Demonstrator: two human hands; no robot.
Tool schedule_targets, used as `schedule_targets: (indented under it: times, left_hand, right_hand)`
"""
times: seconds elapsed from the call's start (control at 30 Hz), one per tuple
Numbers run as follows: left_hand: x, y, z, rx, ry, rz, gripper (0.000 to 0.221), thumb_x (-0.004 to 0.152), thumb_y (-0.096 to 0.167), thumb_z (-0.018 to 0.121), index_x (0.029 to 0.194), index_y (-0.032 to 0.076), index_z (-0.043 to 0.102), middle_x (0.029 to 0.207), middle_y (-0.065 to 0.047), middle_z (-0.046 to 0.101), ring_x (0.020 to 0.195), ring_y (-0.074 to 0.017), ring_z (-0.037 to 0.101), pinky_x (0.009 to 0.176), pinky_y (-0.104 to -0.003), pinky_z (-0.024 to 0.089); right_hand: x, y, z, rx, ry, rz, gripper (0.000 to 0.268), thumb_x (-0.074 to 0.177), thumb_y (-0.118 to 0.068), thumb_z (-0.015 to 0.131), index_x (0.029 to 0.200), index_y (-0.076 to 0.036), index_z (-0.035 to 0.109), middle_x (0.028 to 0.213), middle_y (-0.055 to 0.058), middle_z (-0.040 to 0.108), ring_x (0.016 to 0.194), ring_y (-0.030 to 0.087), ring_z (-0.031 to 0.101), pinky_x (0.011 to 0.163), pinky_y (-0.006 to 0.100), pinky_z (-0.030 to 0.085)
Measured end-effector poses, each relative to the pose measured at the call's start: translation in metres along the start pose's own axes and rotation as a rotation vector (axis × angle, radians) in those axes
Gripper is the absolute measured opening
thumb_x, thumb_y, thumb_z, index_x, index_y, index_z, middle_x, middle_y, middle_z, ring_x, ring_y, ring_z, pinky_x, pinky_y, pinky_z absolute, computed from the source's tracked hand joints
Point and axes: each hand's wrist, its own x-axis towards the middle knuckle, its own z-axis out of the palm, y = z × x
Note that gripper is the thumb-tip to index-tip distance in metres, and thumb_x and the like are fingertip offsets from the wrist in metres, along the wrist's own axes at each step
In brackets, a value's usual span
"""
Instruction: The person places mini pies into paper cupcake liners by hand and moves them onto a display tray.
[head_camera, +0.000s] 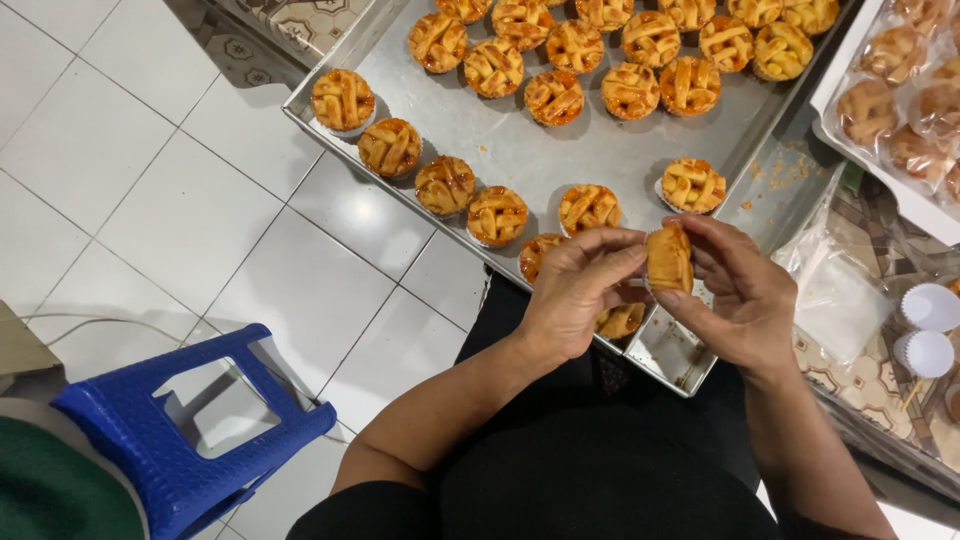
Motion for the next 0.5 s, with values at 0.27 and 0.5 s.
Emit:
schedule_targets:
  times: [0.27, 0.5]
  left_hand:
    - [-0.01, -0.002, 0.01, 0.032, 0.042, 0.019, 0.037, 0.085, 0.002, 0.078, 0.121, -0.002, 0.068, 0.103, -0.012, 0.066, 0.095, -0.0181, 0.068, 0.084, -0.033, 0.065]
    - [-0.012, 0.002, 0.012, 0.046, 0.013, 0.034, 0.029, 0.088, 0.018, 0.081, 0.111, 0.005, 0.071, 0.104, -0.008, 0.069, 0.089, -0.0174, 0.07, 0.074, -0.03, 0.064]
  right_hand:
    - [-0.003, -0.009, -0.004, 0.259, 0.037, 0.111, 0.066, 0.086, -0.01, 0.065, 0.144, 0.014, 0.042, 0.141, 0.034, 0.055, 0.132, 0.039, 0.06, 0.113, 0.043, 0.054]
    - [-0.006, -0.005, -0.005, 0.177, 0.007, 0.032, 0.071, 0.083, -0.004, 0.07, 0.146, 0.013, 0.04, 0.144, 0.032, 0.054, 0.131, 0.038, 0.061, 0.111, 0.04, 0.058]
